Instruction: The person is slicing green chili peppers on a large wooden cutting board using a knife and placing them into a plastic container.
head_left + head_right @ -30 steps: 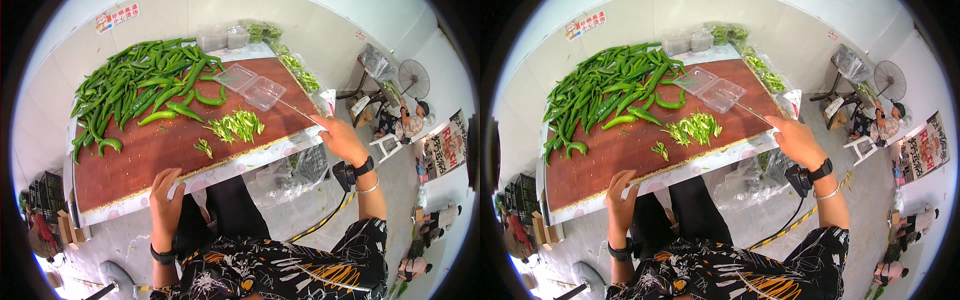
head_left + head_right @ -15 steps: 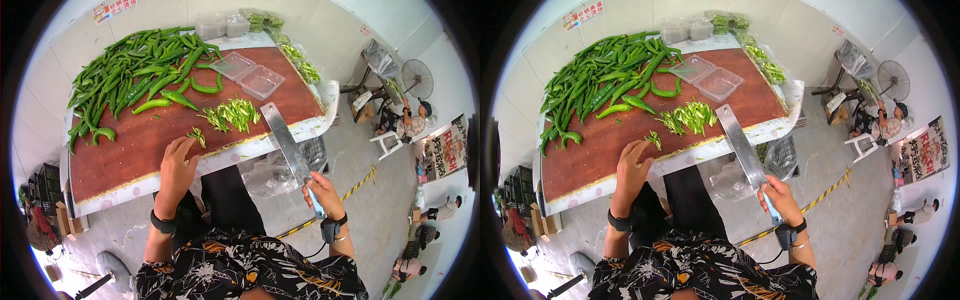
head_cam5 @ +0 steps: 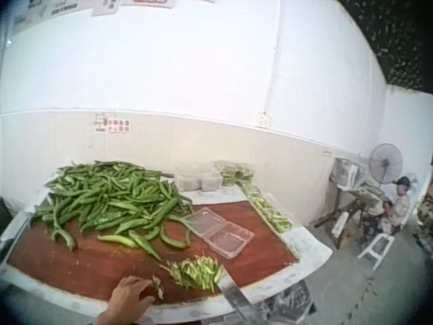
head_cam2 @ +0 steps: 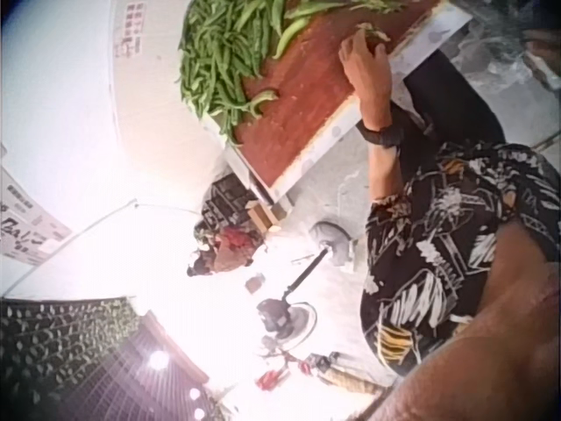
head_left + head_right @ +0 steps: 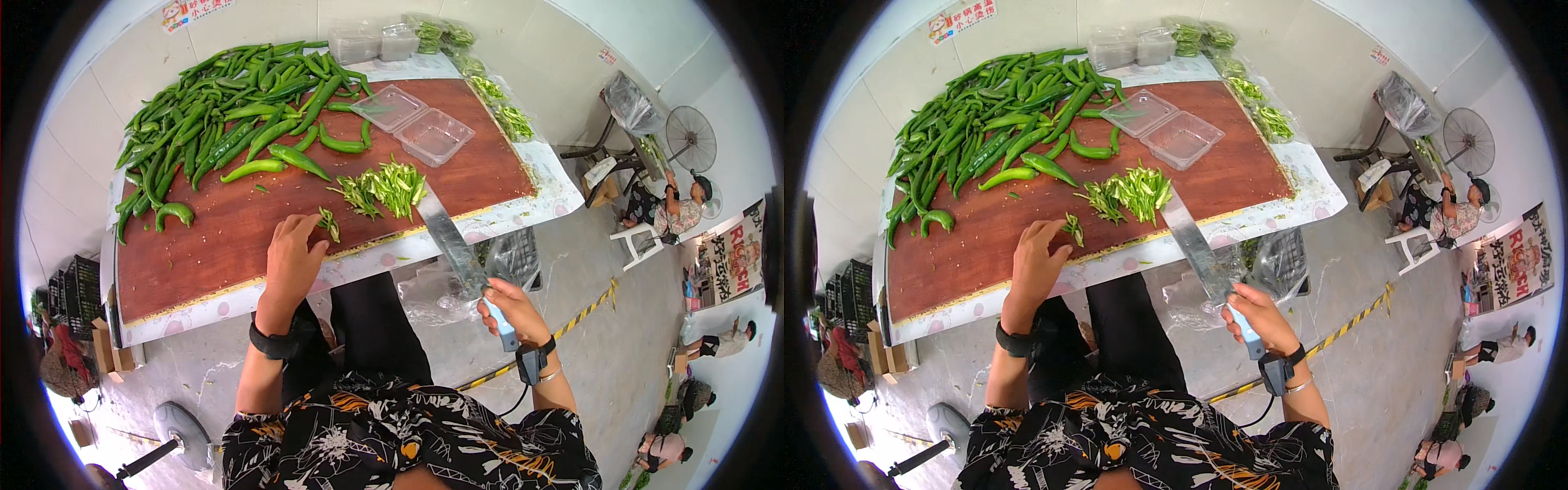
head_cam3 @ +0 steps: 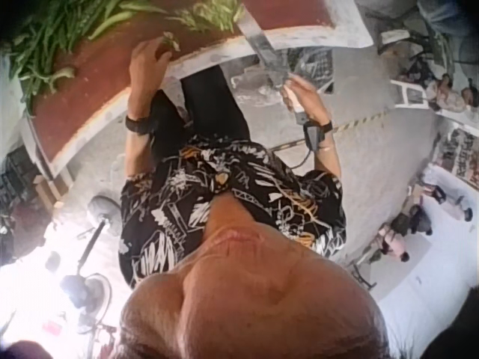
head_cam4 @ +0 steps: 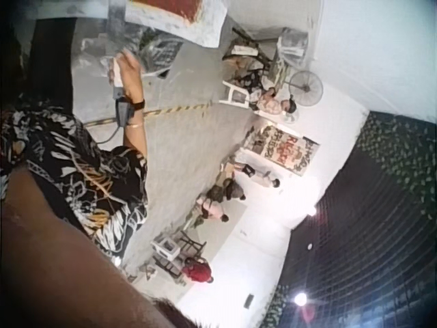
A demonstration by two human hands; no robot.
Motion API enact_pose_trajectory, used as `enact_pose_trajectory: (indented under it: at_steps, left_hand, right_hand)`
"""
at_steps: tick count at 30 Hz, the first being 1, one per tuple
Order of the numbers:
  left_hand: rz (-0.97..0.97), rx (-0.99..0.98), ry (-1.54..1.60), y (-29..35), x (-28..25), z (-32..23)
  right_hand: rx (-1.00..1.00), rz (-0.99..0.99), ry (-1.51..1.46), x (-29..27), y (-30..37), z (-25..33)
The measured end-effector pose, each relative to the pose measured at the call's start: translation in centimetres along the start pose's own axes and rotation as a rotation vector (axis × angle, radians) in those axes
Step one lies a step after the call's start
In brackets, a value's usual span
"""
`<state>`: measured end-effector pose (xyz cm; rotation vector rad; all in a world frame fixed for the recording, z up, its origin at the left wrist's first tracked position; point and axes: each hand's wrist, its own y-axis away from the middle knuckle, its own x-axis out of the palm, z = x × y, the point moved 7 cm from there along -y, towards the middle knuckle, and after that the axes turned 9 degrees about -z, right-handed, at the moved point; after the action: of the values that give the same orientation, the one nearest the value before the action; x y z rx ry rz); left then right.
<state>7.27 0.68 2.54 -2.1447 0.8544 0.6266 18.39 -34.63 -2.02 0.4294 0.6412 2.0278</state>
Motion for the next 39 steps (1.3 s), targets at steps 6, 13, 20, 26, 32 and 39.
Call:
enact_pose_trajectory:
  at_steps: [6, 13, 20, 26, 32, 39]
  left_hand:
    - [0.000, 0.015, -0.022, -0.4, 0.5, 0.0]
    - [-0.015, 0.022, -0.041, -0.3, 0.6, 0.0]
    - [-0.035, 0.054, -0.050, -0.2, 0.5, 0.2]
    - [-0.019, 0.038, -0.059, -0.1, 0.4, 0.1]
    - [-0.019, 0.048, -0.055, -0.1, 0.3, -0.1]
    - [-0.037, 0.068, -0.069, 0.2, 0.4, 0.0]
  right_hand:
    - [-0.003, 0.071, 0.011, 2.0, -1.9, 0.6]
    - [-0.004, 0.137, -0.063, 3.8, -2.9, 0.3]
    - [-0.029, 0.187, -0.118, 4.5, -2.6, 0.6]
    - [-0.019, 0.170, -0.144, 4.7, -2.4, 0.9]
    - [-0.013, 0.223, -0.260, 5.4, -2.3, 2.0]
    - [-0.060, 0.255, -0.343, 5.8, -2.9, 3.7]
